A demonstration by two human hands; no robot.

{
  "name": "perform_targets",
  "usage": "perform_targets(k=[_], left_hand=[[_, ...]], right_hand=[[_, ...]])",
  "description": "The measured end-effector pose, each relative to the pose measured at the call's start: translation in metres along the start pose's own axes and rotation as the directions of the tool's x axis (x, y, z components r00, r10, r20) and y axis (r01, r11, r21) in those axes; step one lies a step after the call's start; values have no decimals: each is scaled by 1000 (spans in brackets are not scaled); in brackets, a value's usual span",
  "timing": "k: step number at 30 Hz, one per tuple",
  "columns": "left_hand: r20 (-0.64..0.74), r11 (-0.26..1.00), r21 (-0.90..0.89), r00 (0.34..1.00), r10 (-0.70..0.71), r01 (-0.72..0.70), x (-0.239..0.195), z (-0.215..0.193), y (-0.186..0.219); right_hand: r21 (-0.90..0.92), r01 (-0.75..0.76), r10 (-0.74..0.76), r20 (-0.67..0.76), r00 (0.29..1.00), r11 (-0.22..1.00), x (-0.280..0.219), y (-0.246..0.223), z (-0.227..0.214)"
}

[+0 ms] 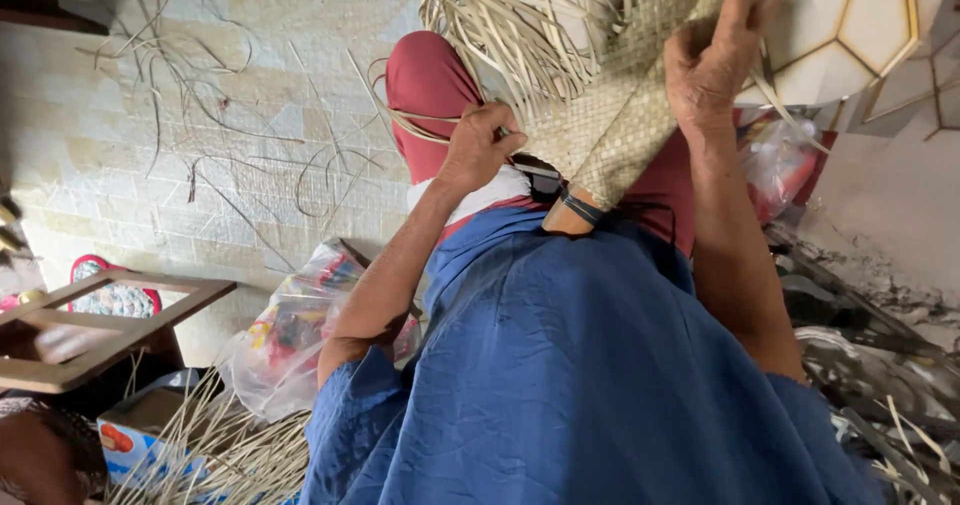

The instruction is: The person weaves dried palm fronds into a basket by hand, repeatedly threading and pulling strands through the existing weave. The basket is held between the legs while the hands interlace new material to expand the structure.

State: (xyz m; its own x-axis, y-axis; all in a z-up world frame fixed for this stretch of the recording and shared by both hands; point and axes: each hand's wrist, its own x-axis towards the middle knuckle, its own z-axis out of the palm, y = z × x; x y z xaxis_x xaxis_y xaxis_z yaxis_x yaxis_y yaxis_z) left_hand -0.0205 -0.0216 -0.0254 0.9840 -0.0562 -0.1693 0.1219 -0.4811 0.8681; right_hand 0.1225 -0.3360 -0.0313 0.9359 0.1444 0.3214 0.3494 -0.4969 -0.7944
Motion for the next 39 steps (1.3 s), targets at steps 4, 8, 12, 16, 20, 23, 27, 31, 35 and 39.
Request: perform_targets(k=[4,8,12,16,20,23,27,31,35,39], left_hand=[[44,984,-173,998,-39,46,0,-13,16],[-4,950,-311,999,-39,36,-3,-20,34],[-83,985,-162,996,42,-55,-5,-24,46],[-182,973,-26,958,222,-230,-9,-24,58],[-154,978,99,968,196,-183,-11,-16,48],[-83,996,1,992,92,-92,-8,-20,41],[3,985,-161,998,61,-60,-8,-30,55],[38,987,-137,996,-84,88,-6,-21,44],[-276,913,398,938,210,-87,-18,-25,68],[-317,951,293,928,195,-100,-70,-11,81]], right_hand=[[-222,-110,103,-44,994,969,1,-21,8],[-26,22,-17,182,983,999,21,-128,8],[238,200,-303,567,766,950,10,-148,47],[-97,-245,230,759,609,965,18,-172,70],[-117,-483,385,773,504,868,26,-179,67],[22,-618,388,760,521,786,31,-181,44],[-10,-574,372,770,518,819,25,-172,17],[576,-182,-149,479,865,796,-19,-112,-30],[-267,-481,549,361,754,835,-56,-91,-83],[-44,-696,636,451,627,717,-60,-152,-66]])
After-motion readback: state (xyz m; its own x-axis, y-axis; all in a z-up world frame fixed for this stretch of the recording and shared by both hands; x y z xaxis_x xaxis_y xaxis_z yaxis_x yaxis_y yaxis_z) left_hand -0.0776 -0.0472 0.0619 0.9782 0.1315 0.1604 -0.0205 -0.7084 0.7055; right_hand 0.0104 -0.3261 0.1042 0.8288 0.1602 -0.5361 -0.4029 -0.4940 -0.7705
